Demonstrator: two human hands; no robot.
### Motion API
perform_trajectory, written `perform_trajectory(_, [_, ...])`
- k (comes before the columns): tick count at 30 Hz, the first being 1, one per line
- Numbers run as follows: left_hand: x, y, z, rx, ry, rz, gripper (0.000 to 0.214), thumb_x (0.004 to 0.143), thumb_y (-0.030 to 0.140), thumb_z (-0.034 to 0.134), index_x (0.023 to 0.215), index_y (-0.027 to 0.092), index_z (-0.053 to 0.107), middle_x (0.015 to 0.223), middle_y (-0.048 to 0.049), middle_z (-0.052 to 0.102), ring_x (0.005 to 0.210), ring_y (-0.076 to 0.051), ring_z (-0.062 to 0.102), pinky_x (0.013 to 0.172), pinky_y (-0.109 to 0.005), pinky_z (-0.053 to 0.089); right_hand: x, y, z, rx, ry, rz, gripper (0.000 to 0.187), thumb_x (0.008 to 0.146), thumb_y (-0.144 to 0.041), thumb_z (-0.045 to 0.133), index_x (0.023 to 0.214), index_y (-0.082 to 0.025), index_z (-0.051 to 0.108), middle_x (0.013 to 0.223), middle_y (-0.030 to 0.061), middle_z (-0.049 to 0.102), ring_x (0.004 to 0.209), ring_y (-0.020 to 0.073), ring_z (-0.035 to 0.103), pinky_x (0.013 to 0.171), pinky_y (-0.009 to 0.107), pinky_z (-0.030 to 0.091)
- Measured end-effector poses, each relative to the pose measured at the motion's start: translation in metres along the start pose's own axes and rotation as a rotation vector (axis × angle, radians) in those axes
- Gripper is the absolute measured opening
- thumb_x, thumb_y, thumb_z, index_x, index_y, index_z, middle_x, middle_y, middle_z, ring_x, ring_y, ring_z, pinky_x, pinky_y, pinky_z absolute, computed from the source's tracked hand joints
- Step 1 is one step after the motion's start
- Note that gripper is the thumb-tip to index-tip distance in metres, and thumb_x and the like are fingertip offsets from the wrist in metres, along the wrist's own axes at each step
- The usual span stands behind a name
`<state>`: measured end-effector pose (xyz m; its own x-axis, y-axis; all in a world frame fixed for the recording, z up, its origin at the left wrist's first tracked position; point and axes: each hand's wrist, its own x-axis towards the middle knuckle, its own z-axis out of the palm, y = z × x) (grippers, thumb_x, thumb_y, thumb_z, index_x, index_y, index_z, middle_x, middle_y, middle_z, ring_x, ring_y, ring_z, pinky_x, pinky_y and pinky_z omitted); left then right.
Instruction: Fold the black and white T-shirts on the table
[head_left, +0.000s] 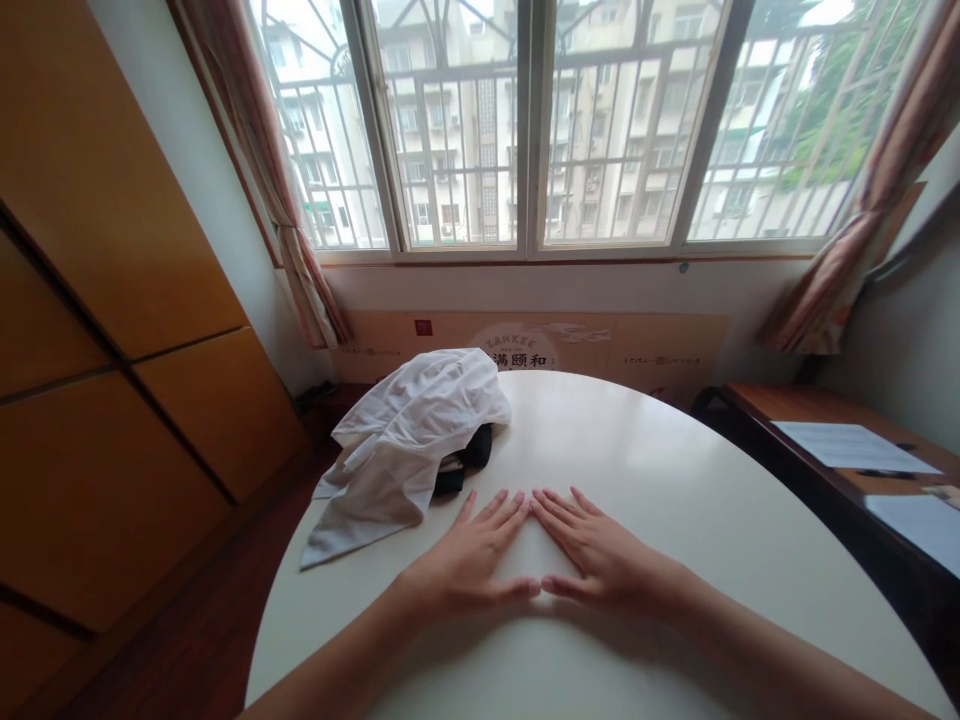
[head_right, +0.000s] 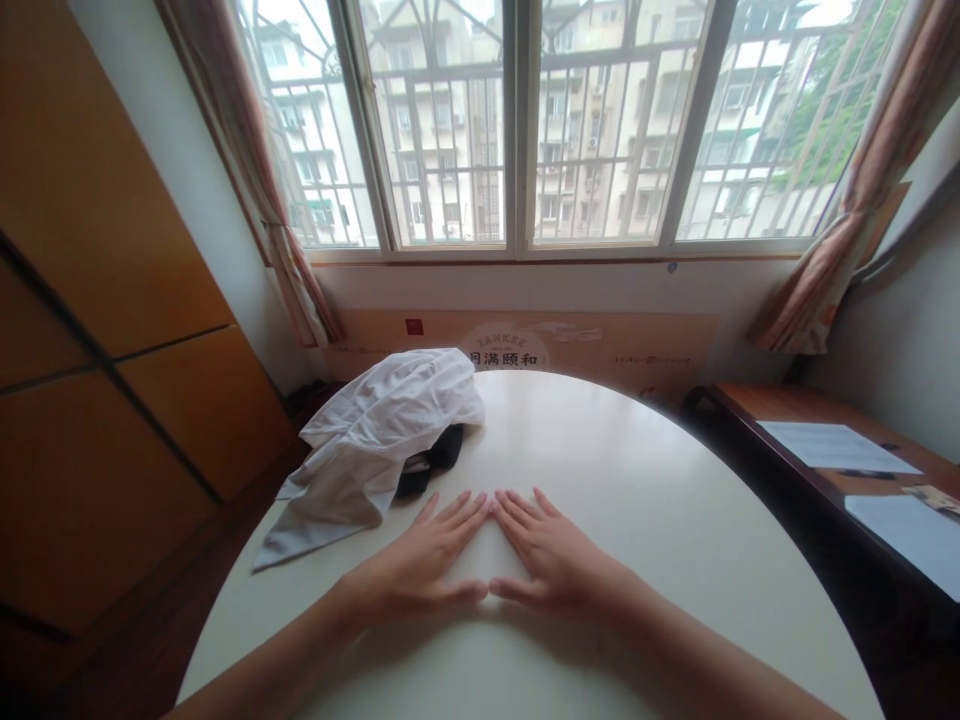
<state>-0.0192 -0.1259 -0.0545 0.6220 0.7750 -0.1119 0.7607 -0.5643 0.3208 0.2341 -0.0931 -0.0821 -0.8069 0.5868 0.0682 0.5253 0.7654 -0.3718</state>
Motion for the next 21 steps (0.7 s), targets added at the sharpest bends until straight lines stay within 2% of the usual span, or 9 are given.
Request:
perform_trajectory(6, [0.0013, -0.0027, 0.001, -0.014, -0.017, -0.006, 0.104, 0.094, 0.083, 0.046, 0.171, 0.022, 0.013, 0.175, -0.013, 0.015, 0.163, -0.038, 0.01, 0.129, -0.066, 0.005, 0.0037, -0.0001, -0.0036, 0.011, -0.065, 0.017, 0.108, 0.094, -0.082, 0.049, 0.169, -0.009, 0.02, 0.172, 0.0207, 0.017, 0.161, 0.0369, 0.017, 0.131, 0.061, 0.006])
perform_trajectory(10, [0.0009, -0.0043, 0.0008, -0.021, -0.009, 0.018, 0.106, 0.093, 0.084, 0.047, 0.171, 0.019, 0.016, 0.174, -0.0132, 0.017, 0.163, -0.036, 0.011, 0.131, -0.06, 0.004, 0.0048, -0.0017, -0.0061, 0.004, -0.096, 0.035, 0.109, 0.094, -0.082, 0.049, 0.169, -0.008, 0.018, 0.172, 0.0211, 0.016, 0.162, 0.0379, 0.016, 0.13, 0.063, 0.003])
perform_trajectory(14, [-0.0003, -0.0058, 0.0018, -0.058, 0.01, 0.033, 0.11, 0.09, 0.085, 0.052, 0.17, 0.016, 0.02, 0.174, -0.0148, 0.019, 0.162, -0.034, 0.017, 0.132, -0.051, 0.014, 0.0046, -0.0034, -0.0068, 0.015, -0.09, 0.039, 0.108, 0.094, -0.082, 0.05, 0.169, -0.012, 0.018, 0.172, 0.0195, 0.016, 0.161, 0.0378, 0.017, 0.13, 0.063, 0.003])
perform_trajectory(17, [-0.0006, -0.007, 0.002, -0.075, 0.021, 0.047, 0.11, 0.09, 0.085, 0.053, 0.17, 0.018, 0.02, 0.173, -0.016, 0.021, 0.161, -0.037, 0.019, 0.132, -0.056, 0.012, 0.0043, -0.0042, -0.0067, 0.016, -0.09, 0.045, 0.106, 0.095, -0.081, 0.049, 0.169, -0.013, 0.017, 0.173, 0.0189, 0.016, 0.162, 0.0375, 0.016, 0.13, 0.064, 0.003])
perform_trajectory(21, [0.0, -0.0066, 0.0004, -0.08, 0.03, 0.046, 0.107, 0.089, 0.085, 0.053, 0.171, 0.024, 0.019, 0.173, -0.0162, 0.022, 0.161, -0.04, 0.02, 0.129, -0.066, 0.008, 0.0033, -0.004, -0.0058, 0.023, -0.068, 0.038, 0.104, 0.096, -0.08, 0.05, 0.17, -0.016, 0.015, 0.173, 0.0187, 0.017, 0.161, 0.0399, 0.017, 0.126, 0.071, -0.001])
